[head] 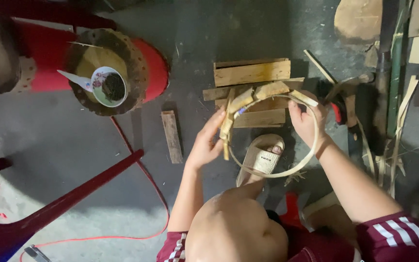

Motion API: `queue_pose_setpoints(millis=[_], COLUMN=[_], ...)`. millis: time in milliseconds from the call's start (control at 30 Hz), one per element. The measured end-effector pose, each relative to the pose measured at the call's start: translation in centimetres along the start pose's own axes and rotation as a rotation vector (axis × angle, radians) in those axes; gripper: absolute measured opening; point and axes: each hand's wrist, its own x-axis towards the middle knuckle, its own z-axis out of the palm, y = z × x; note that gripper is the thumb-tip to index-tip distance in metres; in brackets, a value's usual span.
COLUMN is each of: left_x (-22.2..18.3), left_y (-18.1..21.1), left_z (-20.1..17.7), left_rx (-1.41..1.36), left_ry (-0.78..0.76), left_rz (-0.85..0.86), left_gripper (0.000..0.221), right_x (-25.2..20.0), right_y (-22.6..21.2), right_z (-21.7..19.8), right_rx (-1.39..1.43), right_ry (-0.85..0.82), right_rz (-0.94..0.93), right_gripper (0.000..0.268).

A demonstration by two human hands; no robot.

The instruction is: Assembling a wooden structure by fitting a circular rim onto a frame and securing it using a hammer and pliers.

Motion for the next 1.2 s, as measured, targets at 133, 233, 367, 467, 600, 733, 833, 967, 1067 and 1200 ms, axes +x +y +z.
queue_pose_setpoints(millis=[133,233,367,467,600,733,833,967,1067,1200], left_x=[1.0,2.7,3.3,3.5,4.6,5.1,5.5,5.9,6.2,6.0], left_y=[2.4,4.9,5.8,5.3,5.3,5.5,5.6,6.0,6.1,5.8], left_z=[-0.5,0.6,1.4,0.9,0.7,0.9,1.1,1.4,1.7,1.2], left_rx=[-0.109,-0.095,-0.119,-0.185,-0.240,-0.316,-0.340,-0.334,-0.316,-0.305], left_ry=[0.014,-0.023,-0.067,-0.112,-0.096,-0.115,-0.129,-0.118,-0.070,-0.046], left_rz=[-0.012,0.049,0.020,-0.022,-0.070,-0.069,-0.094,-0.118,-0.104,-0.104], left_gripper=[0.048,0.066,0.063,0.054,0.050,0.047,0.047,0.048,0.045,0.041], right_x=[-0.2,-0.3,0.5,-0.4,0.8,3.2,4.5,6.8,7.1,6.5], right_y=[-0.5,-1.4,-2.1,-0.4,-1.5,-1.4,0.7,0.9,0.3,-0.4], right_z=[-0.1,0.2,-0.2,-0.3,-0.8,-1.9,-2.2,-1.6,-1.5,-1.3], right_rx=[-0.030,-0.028,-0.030,-0.123,-0.166,0.027,0.210,0.119,0.090,0.113], right_ry=[0.014,0.022,0.004,-0.048,-0.070,-0.340,-0.502,-0.578,-0.613,-0.553], right_rz=[-0.023,-0.009,-0.027,-0.047,0.017,0.215,0.288,0.276,0.211,0.145], right_gripper=[0.023,0.024,0.019,0.021,0.017,0.058,0.079,0.057,0.050,0.049])
